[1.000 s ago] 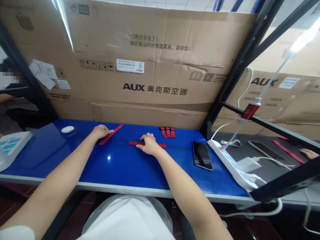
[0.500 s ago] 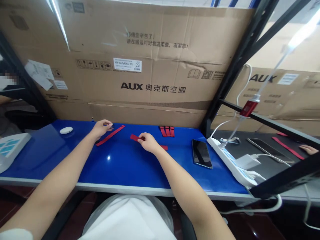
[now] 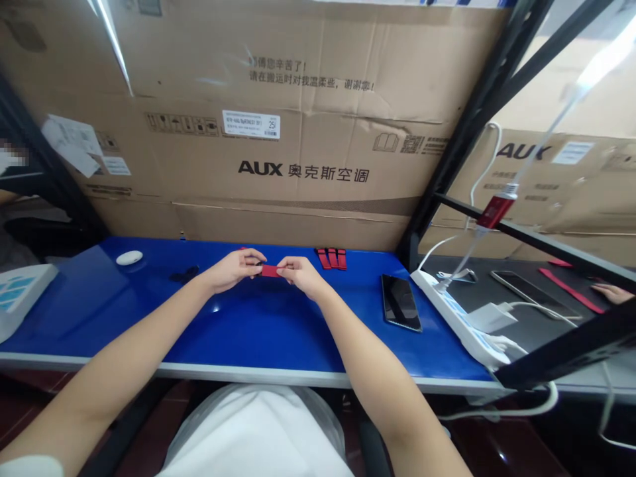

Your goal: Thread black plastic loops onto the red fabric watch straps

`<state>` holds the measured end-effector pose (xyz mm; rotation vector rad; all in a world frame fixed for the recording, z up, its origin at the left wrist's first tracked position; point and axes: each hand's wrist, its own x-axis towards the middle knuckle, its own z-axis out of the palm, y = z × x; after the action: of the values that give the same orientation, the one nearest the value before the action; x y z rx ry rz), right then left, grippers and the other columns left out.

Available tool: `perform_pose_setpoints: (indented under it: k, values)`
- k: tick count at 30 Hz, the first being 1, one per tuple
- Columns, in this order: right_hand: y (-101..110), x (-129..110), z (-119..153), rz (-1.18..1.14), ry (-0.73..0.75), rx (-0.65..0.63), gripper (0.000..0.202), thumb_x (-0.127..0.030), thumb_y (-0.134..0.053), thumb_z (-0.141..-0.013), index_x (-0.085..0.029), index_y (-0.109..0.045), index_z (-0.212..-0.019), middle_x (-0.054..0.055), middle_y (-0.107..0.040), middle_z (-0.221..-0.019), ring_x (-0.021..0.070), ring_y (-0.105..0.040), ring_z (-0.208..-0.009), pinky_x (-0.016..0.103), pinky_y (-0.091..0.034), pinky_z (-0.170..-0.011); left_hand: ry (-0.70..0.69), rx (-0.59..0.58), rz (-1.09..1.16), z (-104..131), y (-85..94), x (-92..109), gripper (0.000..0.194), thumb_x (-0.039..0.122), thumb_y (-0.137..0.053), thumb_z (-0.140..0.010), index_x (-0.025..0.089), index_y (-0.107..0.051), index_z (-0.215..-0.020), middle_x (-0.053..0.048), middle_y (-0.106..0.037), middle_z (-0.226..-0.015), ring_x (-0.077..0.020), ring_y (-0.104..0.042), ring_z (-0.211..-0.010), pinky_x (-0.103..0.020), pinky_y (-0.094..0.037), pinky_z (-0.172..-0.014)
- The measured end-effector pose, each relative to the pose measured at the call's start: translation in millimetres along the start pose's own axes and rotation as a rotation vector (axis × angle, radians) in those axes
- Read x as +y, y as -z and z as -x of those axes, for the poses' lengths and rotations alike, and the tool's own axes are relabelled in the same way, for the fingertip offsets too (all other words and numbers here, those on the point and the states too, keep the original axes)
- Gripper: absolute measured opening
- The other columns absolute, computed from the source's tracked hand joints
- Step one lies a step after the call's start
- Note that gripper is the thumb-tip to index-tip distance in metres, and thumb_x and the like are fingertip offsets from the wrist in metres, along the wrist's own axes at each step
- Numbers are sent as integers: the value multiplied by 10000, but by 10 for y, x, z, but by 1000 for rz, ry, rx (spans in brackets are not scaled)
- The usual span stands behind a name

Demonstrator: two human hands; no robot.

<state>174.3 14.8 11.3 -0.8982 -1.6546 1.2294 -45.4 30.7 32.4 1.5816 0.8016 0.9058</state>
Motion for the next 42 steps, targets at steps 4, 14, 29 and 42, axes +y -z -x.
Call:
perform_pose_setpoints:
  k: [4,14,29,42]
  values:
    - [19,-25,-1,19,-15,43,178,-344,-659,-701,-182,-588,-720,-59,-454,-500,86,-350,-464,242,-215,-492,-16,38,26,-21,11,-31,386,319,-827,-666,134,-647,-953,-29,-675,-764,-126,-636,-693,-240,-486,-646]
    - [-24,-90,25,178,-18,23,148,-323,-601,-709,-176,-584,-716,-57,-476,-499,83,-354,-457,235,-216,-473,40,-72,77,-4,-36,-99,444,391,-802,-717,137,-715,-1070,-78,-708,-877,-205,-695,-813,-386,-592,-781]
    - [49,40,-42,264,10,120,134,-317,-570,-726,-183,-576,-719,-48,-494,-533,93,-363,-475,235,-255,-495,35,-32,148,0,-50,-81,439,321,-801,-733,157,-710,-1129,-98,-719,-1040,-215,-684,-927,-458,-538,-946]
    - [-108,73,-23,165,148,-1,291,-383,-630,-774,-206,-567,-997,-3,-584,-861,136,-517,-724,264,-412,-690,106,12,224,-20,-215,-185,423,196,-852,-630,138,-569,-939,-55,-698,-881,-178,-704,-816,-406,-546,-872]
